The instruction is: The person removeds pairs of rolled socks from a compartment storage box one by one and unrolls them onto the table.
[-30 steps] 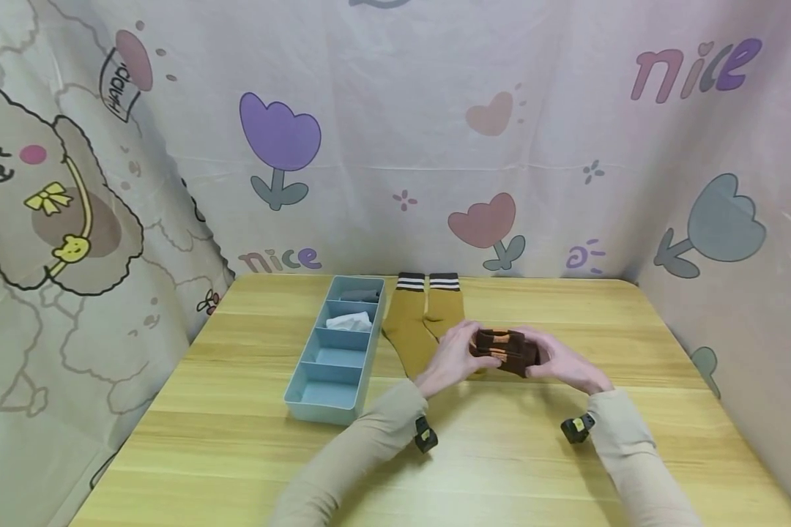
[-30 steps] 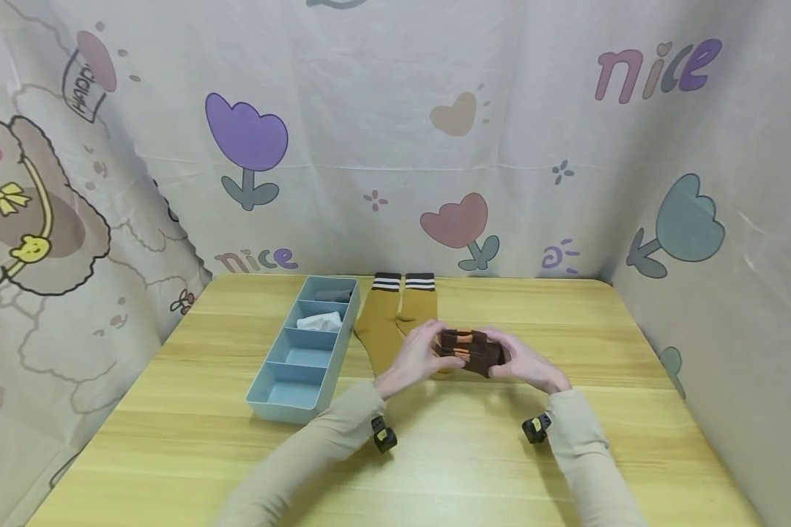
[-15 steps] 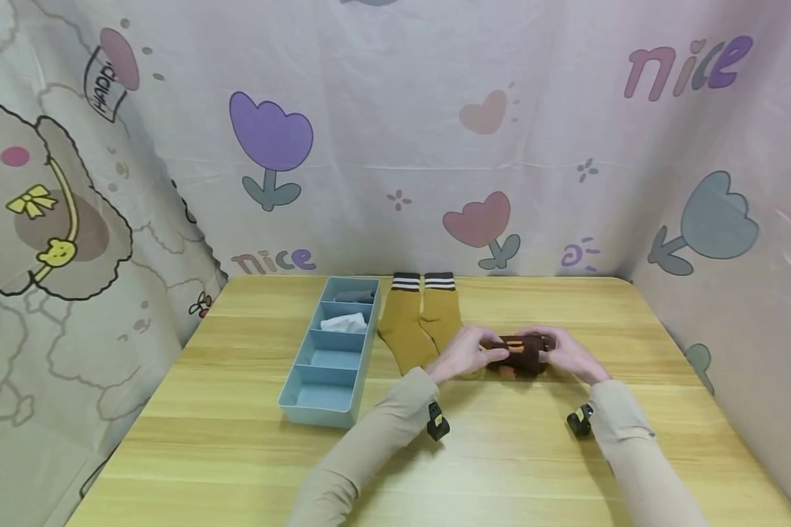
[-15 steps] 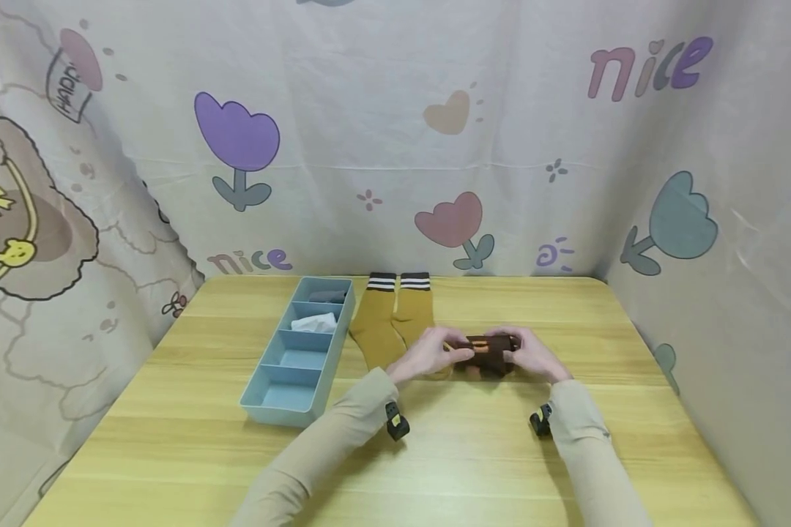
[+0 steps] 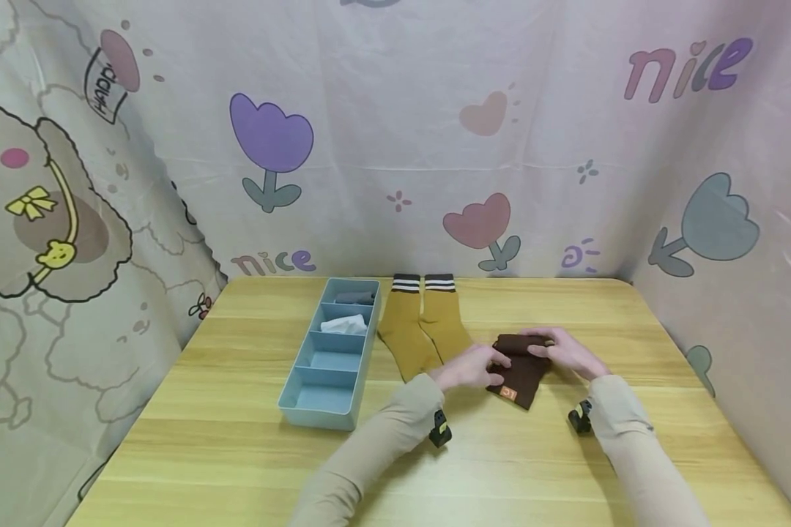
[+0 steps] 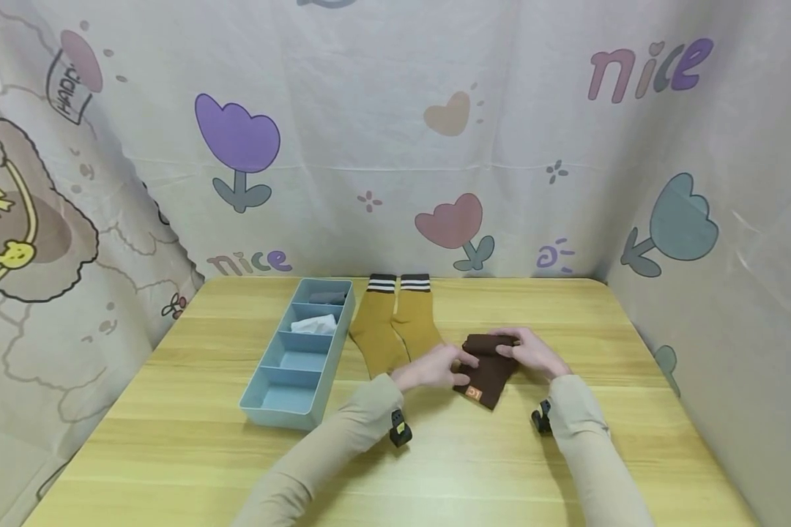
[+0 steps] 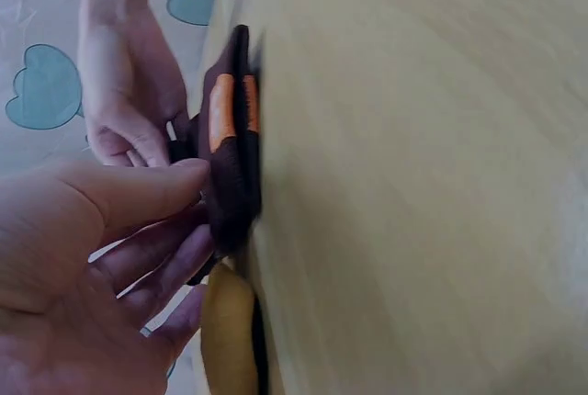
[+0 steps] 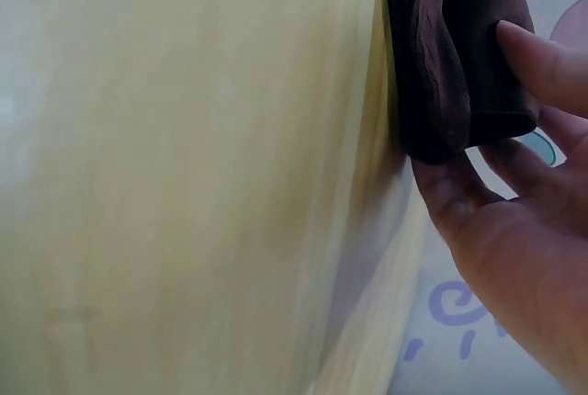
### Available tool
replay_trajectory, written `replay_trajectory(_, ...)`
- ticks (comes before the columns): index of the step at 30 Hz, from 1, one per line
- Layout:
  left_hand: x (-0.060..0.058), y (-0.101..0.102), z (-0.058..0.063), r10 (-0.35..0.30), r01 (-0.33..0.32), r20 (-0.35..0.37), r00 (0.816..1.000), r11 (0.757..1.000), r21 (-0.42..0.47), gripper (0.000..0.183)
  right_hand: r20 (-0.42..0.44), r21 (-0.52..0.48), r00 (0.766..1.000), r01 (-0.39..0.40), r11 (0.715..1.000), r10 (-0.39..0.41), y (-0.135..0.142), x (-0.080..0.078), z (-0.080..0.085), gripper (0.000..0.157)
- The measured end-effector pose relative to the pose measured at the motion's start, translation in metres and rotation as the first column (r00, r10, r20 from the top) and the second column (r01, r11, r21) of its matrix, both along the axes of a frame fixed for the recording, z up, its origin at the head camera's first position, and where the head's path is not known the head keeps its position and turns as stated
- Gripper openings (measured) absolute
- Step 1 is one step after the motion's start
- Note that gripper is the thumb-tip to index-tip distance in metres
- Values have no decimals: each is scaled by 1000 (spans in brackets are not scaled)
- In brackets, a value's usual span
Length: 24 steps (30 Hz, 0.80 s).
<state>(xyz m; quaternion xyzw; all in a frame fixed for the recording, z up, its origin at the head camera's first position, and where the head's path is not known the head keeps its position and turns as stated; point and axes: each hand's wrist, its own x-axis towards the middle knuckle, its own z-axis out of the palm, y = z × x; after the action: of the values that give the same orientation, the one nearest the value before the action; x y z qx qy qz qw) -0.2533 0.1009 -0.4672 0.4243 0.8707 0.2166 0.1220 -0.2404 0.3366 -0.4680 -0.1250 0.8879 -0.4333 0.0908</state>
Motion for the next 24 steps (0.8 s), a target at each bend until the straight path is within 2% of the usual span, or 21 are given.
replay_trajectory(4,1,3,-2,8,-8,-3,1000,999,-41,35,-4,-3,1000,-2,1000,2,-1,-2,-2,42)
replay_trajectory(7,2,4,-1,14,-14,9,1000,999,-41,33,-32,-12,999,36,999,-36,-1,-4,-5,36)
replay_trajectory(14,1,5,-1,14,-14,-11,1000,1000,-5,26,-176,13,980,91,996,-87,-2,-8,-9,22)
replay_trajectory(21,0,5,-1,17,-17,-16,1000,1000,16,25,-298,121,944,181,976,-139,-7,-11,-2,17)
replay_trajectory(24,0,5,-1,23,-23,-43,999,1000,8,25,-293,163,943,215,963,-161,-8,-13,2,18)
